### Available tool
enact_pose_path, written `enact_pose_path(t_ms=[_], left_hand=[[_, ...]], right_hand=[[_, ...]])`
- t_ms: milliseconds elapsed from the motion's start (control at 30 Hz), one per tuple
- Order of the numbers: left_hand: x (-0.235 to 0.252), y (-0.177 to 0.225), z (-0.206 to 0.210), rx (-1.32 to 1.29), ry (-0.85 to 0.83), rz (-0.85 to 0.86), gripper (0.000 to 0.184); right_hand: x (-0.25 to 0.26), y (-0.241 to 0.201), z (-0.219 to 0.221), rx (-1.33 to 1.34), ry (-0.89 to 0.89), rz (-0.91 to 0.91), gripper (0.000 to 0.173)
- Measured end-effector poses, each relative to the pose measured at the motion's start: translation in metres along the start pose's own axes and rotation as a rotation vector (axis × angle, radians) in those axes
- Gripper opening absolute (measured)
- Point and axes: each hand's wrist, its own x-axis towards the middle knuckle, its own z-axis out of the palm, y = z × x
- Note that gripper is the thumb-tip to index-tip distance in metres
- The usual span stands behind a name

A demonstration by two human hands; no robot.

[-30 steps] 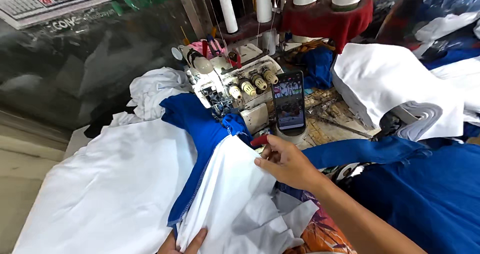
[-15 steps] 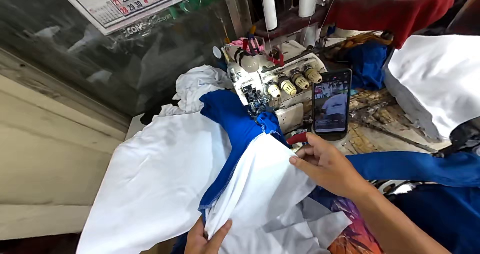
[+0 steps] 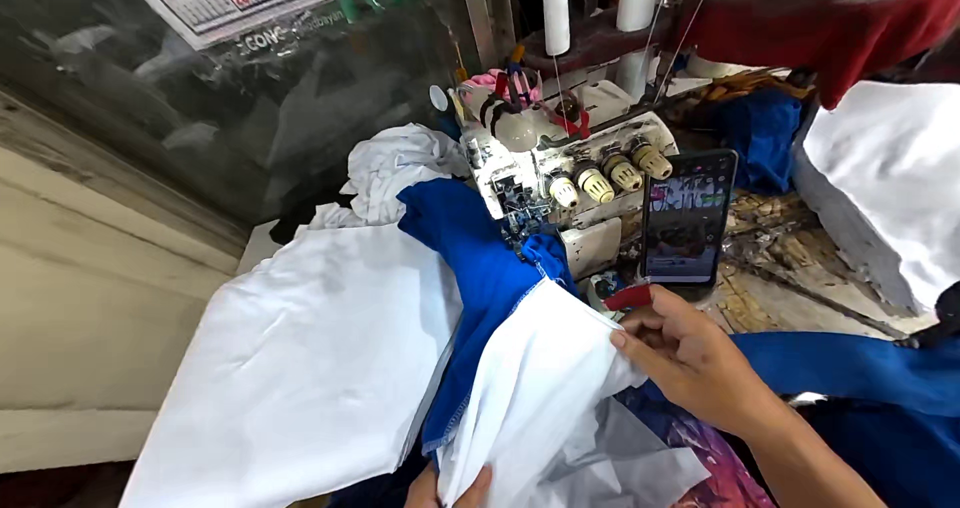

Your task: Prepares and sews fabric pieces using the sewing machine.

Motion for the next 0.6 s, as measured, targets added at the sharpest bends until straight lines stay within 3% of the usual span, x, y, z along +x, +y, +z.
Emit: enact_pose_path(t_ms=[100,267,433,533,600], left_hand=[[0.013,0.019,-0.024,0.150,-0.008,0.065,0.031],[0.061,0.065,-0.102,0.389,0.052,0.134,0.046],[0.103,0.090,-0.128,0.491,-0.001,0.090,0.043],[0.116,0.108,-0.130,0.545,-0.004,0.147,0.044],[0.125,0.109,-0.132,0.579,0.002,0.154,0.046]], right_hand=[[0.005,-0.001,0.006,0.034,0.049,0.016,0.026],[0.027,-0.014,0.046,0.258,0.087,0.113,0.022],[0.014,-0.020,0.064,0.524,0.010,0.219,0.050],[0.007,-0.014,0.058,0.456,-0.065,0.215,0.041],[0.012,-0.016,0.055,0.266,-0.044,0.125,0.033]])
